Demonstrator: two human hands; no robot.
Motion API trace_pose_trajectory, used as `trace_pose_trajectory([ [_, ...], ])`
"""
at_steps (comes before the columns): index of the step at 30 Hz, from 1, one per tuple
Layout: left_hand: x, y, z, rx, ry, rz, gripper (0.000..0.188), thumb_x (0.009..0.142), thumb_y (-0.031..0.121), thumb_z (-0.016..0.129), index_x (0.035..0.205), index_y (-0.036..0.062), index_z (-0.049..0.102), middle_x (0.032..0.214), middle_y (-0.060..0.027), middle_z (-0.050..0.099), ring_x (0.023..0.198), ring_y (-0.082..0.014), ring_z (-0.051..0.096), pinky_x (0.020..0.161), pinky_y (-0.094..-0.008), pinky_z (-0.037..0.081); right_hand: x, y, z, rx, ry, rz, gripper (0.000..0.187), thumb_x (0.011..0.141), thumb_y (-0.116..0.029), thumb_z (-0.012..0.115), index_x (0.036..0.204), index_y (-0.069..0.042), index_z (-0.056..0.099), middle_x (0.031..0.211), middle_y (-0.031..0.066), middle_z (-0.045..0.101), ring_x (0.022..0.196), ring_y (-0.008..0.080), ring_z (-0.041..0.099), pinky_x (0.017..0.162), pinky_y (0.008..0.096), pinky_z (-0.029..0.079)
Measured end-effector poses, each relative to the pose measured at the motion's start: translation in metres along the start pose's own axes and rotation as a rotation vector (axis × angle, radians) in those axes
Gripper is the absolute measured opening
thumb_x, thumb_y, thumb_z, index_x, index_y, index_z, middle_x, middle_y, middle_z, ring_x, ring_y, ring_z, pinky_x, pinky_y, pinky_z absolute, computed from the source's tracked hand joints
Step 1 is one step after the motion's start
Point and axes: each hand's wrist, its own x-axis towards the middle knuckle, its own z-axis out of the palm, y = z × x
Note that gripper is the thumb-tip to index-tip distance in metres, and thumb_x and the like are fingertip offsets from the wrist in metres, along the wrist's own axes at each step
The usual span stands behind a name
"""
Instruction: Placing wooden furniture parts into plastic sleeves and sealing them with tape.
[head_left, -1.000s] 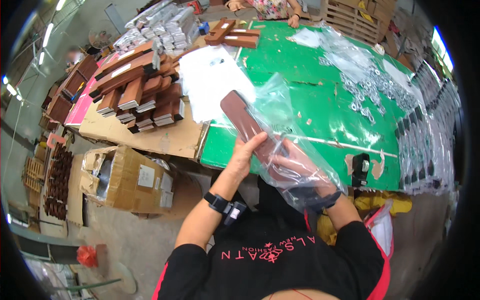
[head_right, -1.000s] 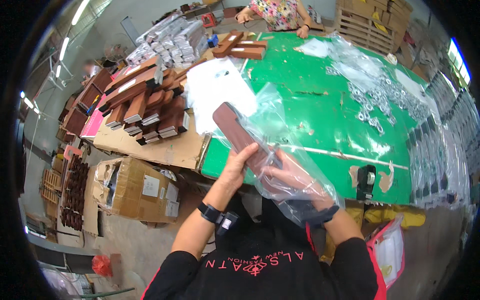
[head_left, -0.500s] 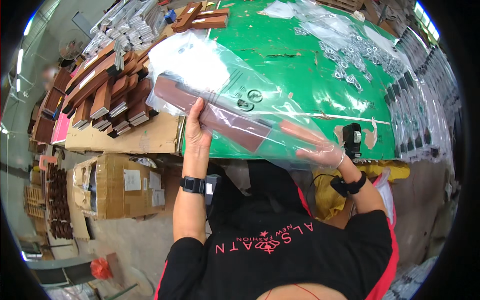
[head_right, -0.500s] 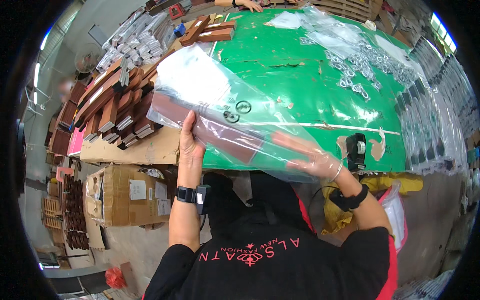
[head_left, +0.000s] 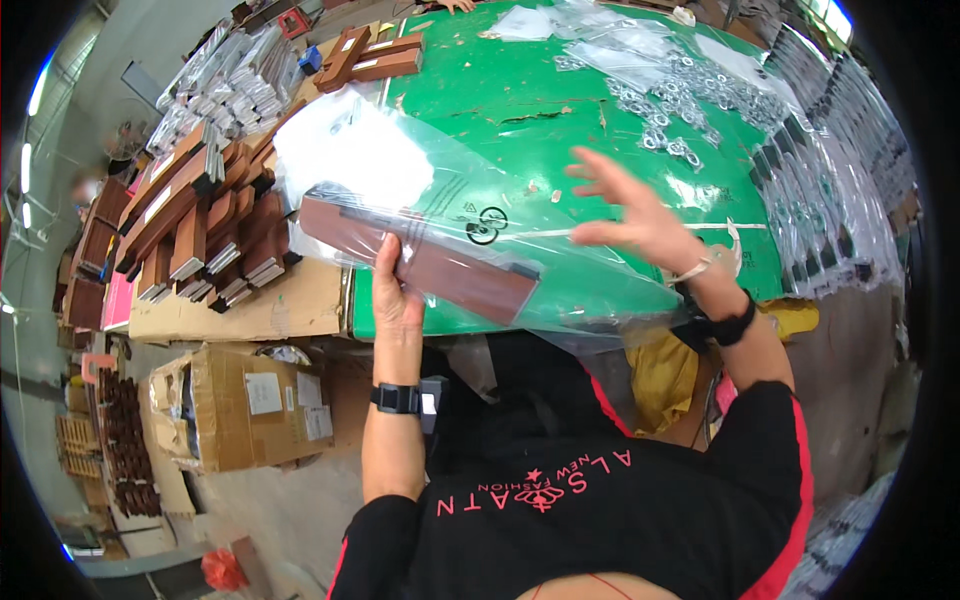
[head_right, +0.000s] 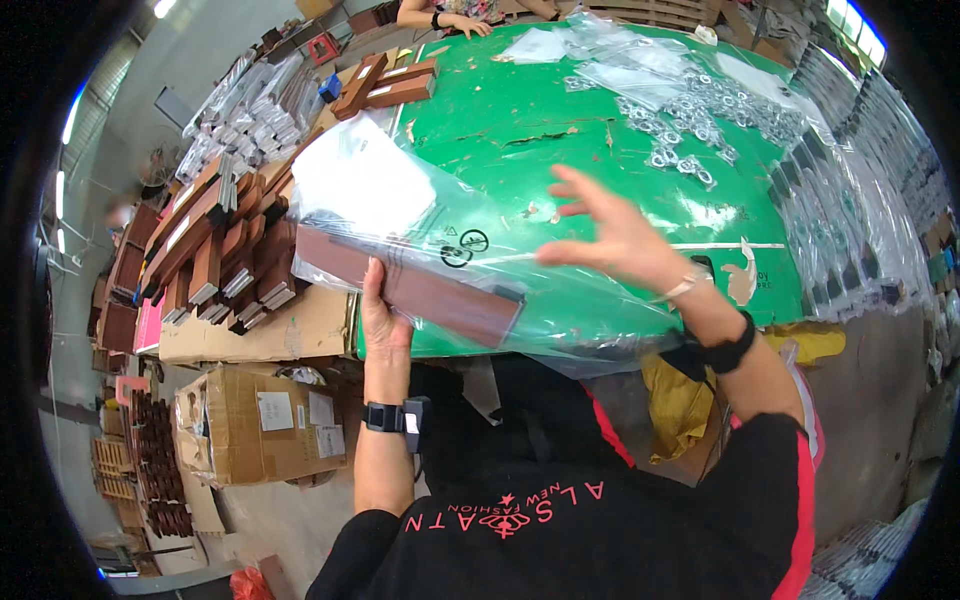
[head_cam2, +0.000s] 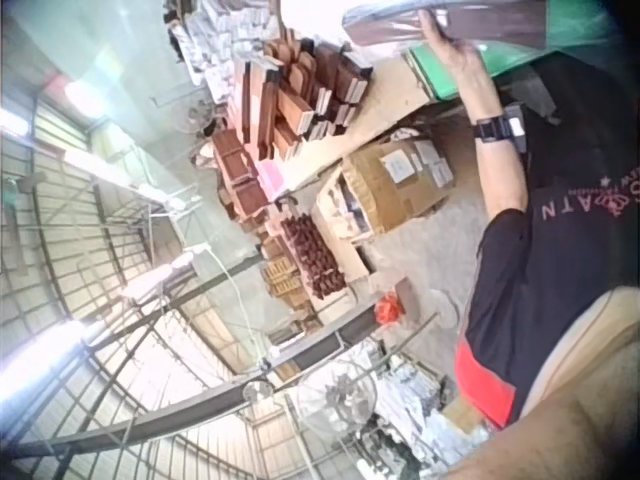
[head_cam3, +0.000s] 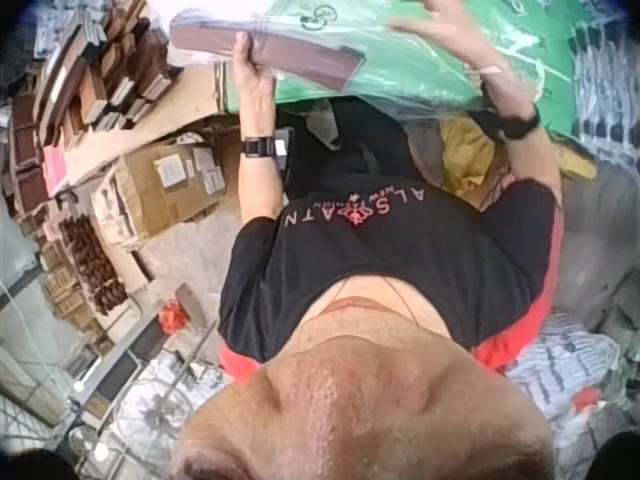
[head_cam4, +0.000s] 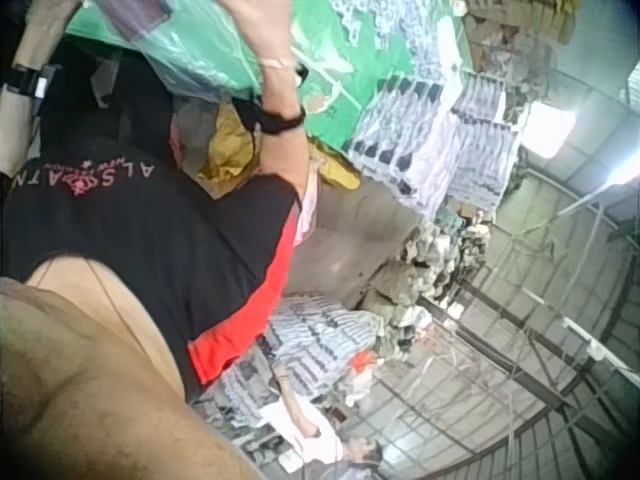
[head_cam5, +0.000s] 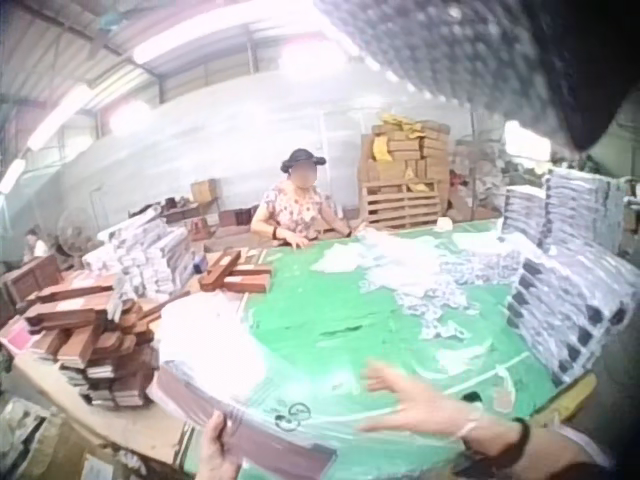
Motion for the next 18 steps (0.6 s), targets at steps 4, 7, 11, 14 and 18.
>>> trace_pose_trajectory([
  [4,-0.005,-0.015,-0.004,0.039,-0.062,-0.005,0.049,0.092,0.02,0.071,0.133,0.0004,0.055,0.13,-0.014,0.062,0.122,-0.025,0.058,0.109,-0.0419,0.044,0.021,0.011,0.046,-0.151,-0.113,0.133,0.069,0.083,-0.028,0.078,0.14,-0.002,0.049,0.123,0.0121,0.063,0.108,0.0181,0.062,0.092,0.0339,0.048],
  [7,-0.015,-0.013,-0.009,0.041,-0.134,0.011,0.057,0.09,0.021,0.073,0.138,0.0012,0.05,0.136,-0.0128,0.059,0.128,-0.0273,0.054,0.114,-0.0462,0.039,0.053,0.016,0.043,0.253,-0.305,0.188,0.034,0.087,-0.019,0.075,0.115,-0.001,0.066,0.101,0.0047,0.068,0.093,0.0094,0.062,0.082,0.0265,0.049],
  [11,-0.021,-0.005,-0.021,-0.128,-0.25,-0.016,0.068,0.088,0.017,0.074,0.146,0.0084,0.041,0.146,-0.0088,0.051,0.136,-0.0267,0.046,0.117,-0.0454,0.033,0.066,-0.03,0.04,0.254,-0.012,-0.137,0.016,0.088,-0.015,0.072,0.089,0.001,0.07,0.081,0.0031,0.069,0.078,0.0059,0.06,0.069,0.0234,0.048],
  [14,-0.03,0.0,-0.012,-0.15,-0.359,0.012,0.069,0.086,0.023,0.077,0.145,0.007,0.044,0.146,-0.008,0.05,0.136,-0.0274,0.045,0.12,-0.047,0.028,0.069,-0.05,0.035,0.141,0.003,-0.21,0.013,0.09,-0.013,0.068,0.094,0.0,0.068,0.08,0.0021,0.067,0.077,0.0059,0.058,0.065,0.0256,0.047],
  [18,-0.034,-0.005,-0.047,-0.119,-0.203,-0.028,0.07,0.085,0.024,0.079,0.144,0.01,0.044,0.146,-0.0073,0.049,0.136,-0.0272,0.044,0.119,-0.0468,0.028,0.079,-0.058,0.039,0.061,-0.058,-0.214,0.014,0.092,-0.016,0.066,0.094,-0.002,0.068,0.083,0.0057,0.068,0.075,0.0129,0.064,0.066,0.0293,0.049],
])
